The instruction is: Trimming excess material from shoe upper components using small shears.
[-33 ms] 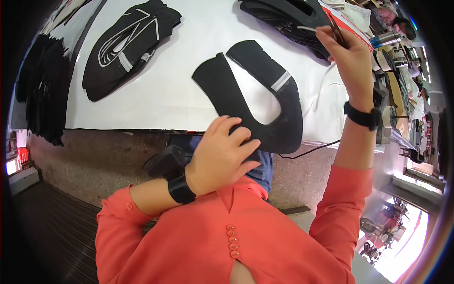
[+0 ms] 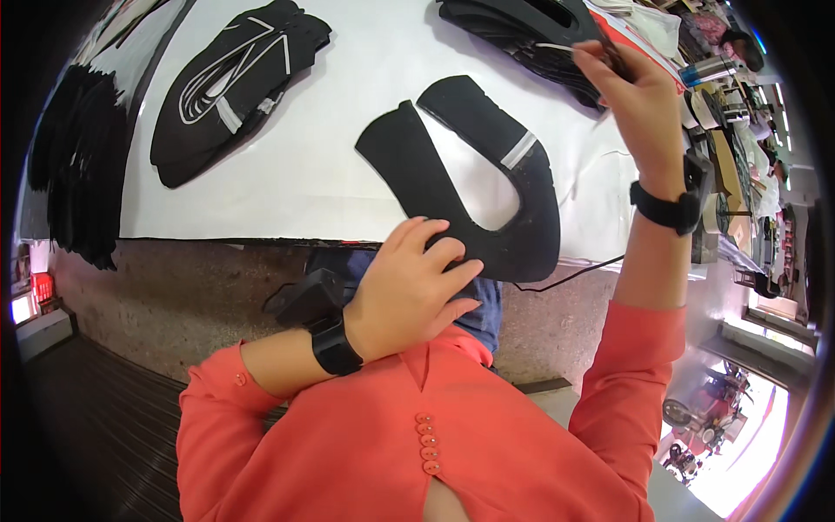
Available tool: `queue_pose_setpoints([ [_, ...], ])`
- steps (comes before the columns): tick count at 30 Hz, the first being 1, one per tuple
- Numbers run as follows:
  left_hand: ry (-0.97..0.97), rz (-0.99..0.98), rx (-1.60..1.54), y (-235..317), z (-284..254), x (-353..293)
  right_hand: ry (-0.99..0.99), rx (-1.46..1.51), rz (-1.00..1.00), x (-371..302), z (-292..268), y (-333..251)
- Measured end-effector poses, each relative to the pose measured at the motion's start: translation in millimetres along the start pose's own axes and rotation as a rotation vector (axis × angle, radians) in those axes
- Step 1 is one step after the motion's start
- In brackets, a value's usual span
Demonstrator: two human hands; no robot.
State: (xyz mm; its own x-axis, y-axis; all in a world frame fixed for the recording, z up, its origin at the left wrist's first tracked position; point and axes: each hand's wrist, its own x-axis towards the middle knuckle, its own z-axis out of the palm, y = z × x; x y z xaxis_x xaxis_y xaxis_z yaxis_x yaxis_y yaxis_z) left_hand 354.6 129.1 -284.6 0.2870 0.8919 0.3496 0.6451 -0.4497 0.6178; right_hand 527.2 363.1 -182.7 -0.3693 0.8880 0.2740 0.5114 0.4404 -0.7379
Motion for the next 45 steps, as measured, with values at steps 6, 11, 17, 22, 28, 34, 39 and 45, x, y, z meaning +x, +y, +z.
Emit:
queue_pose_setpoints([
  [6,0.188,-0.050,-0.056,-21.0,-14.7,-5.7,-0.536,-0.058,-0.057,-7.0,47.5,0.6],
  [11,0.249,-0.215,0.334,-42.5,-32.6,-2.4,-0.682,-0.022,0.054,-5.2,67.7,-8.1],
  [17,0.139,-0.224,0.424,-40.3,-28.4,-12.4,-0.852,-0.009,0.023,-7.2,90.9,-3.8],
  [22,0.206,-0.225,0.347,-45.8,-17.4,-26.1,-0.952,-0.062,0.079,-7.4,97.8,-18.5],
  [28,0.280,-0.199,0.315,-48.4,-12.6,-25.7,-1.066,-0.031,0.006,-11.7,108.3,-12.3],
  [34,0.286,-0.201,0.312,-48.0,-11.6,-26.3,-1.090,0.014,-0.010,-14.6,111.4,-10.0],
  [39,0.288,-0.200,0.319,-47.8,-11.4,-26.4,-1.076,-0.043,-0.013,-14.9,113.3,-8.5],
  [45,0.291,-0.193,0.305,-45.0,-13.2,-24.0,-1.070,-0.066,-0.029,-14.5,115.5,-8.2],
])
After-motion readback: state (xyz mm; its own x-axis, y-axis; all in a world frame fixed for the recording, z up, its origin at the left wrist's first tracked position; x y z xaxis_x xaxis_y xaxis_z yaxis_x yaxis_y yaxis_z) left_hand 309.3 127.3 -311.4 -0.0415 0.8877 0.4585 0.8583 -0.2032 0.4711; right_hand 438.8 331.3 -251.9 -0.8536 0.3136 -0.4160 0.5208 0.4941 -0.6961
